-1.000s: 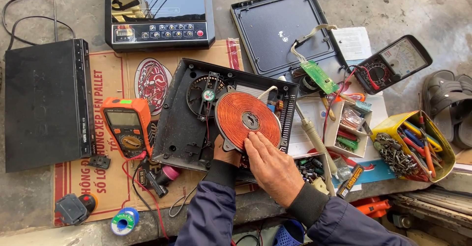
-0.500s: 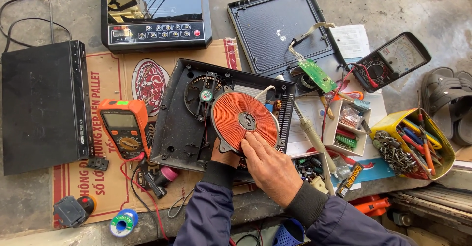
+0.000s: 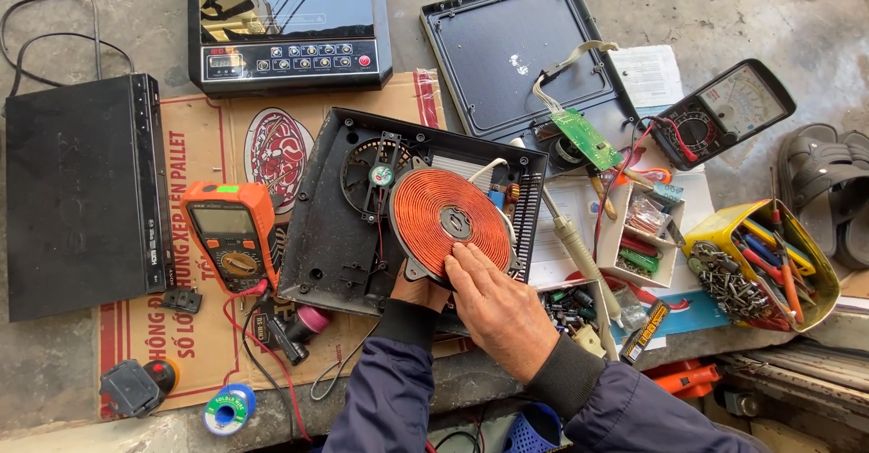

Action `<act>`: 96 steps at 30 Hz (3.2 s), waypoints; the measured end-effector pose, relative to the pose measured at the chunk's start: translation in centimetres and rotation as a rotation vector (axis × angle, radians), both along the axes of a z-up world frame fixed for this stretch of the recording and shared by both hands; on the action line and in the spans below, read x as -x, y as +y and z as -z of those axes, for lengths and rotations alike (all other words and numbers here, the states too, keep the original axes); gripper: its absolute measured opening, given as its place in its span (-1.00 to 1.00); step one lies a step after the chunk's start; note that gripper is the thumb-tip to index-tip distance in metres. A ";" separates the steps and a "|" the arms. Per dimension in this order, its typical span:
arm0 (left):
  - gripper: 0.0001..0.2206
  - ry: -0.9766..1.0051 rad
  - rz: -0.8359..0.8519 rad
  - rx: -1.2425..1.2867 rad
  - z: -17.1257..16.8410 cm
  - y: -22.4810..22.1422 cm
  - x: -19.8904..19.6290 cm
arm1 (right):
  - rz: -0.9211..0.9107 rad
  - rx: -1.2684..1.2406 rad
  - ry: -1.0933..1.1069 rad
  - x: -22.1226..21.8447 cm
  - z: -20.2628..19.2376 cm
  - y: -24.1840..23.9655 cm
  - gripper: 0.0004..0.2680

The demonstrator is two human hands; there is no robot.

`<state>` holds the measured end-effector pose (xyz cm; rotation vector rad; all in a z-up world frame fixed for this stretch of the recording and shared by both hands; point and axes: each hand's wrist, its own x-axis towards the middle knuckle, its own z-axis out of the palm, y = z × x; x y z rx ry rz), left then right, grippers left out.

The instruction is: Disassembling and inspecting the internal components of an induction cooker using a multimeter and a power drill.

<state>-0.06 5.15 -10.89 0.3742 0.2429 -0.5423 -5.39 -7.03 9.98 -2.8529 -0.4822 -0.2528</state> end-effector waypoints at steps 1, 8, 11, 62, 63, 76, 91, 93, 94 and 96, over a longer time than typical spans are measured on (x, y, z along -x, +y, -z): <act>-0.50 0.000 0.002 0.004 -0.2 -0.3 -0.3 | 0.000 -0.003 -0.003 0.1 -0.1 0.0 -0.63; -0.53 -0.045 0.002 -0.074 -1.0 -0.1 -0.7 | 0.016 -0.053 -0.025 0.0 -0.8 -0.2 -0.62; -0.54 -0.041 0.005 -0.099 -1.3 -0.3 -0.7 | 0.022 -0.058 -0.032 0.1 -0.6 -0.1 -0.63; -0.73 0.127 -0.028 -0.124 -1.1 2.5 1.0 | -0.096 0.186 0.007 0.3 1.9 0.1 -0.62; -0.74 0.148 -0.029 -0.117 -1.0 2.5 1.1 | -0.098 0.184 0.011 0.3 1.9 0.1 -0.62; -0.66 0.649 -0.137 0.001 -9.7 1.9 -1.8 | -0.080 0.211 -0.050 -0.3 1.3 -0.1 -0.67; -0.49 0.505 -0.098 -0.147 -12.5 2.8 -1.9 | 0.283 -0.125 0.465 -2.5 0.8 -2.5 -0.55; -0.48 0.510 -0.106 -0.148 -13.3 2.7 -1.9 | 0.235 -0.075 0.389 -2.4 2.2 -2.9 -0.58; -0.47 0.514 -0.113 -0.149 -13.6 2.7 -1.9 | 0.186 -0.026 0.312 -2.3 2.8 -3.1 -0.61; -0.47 0.515 -0.114 -0.147 -13.5 2.7 -1.9 | 0.178 -0.010 0.295 -2.4 3.8 -3.4 -0.62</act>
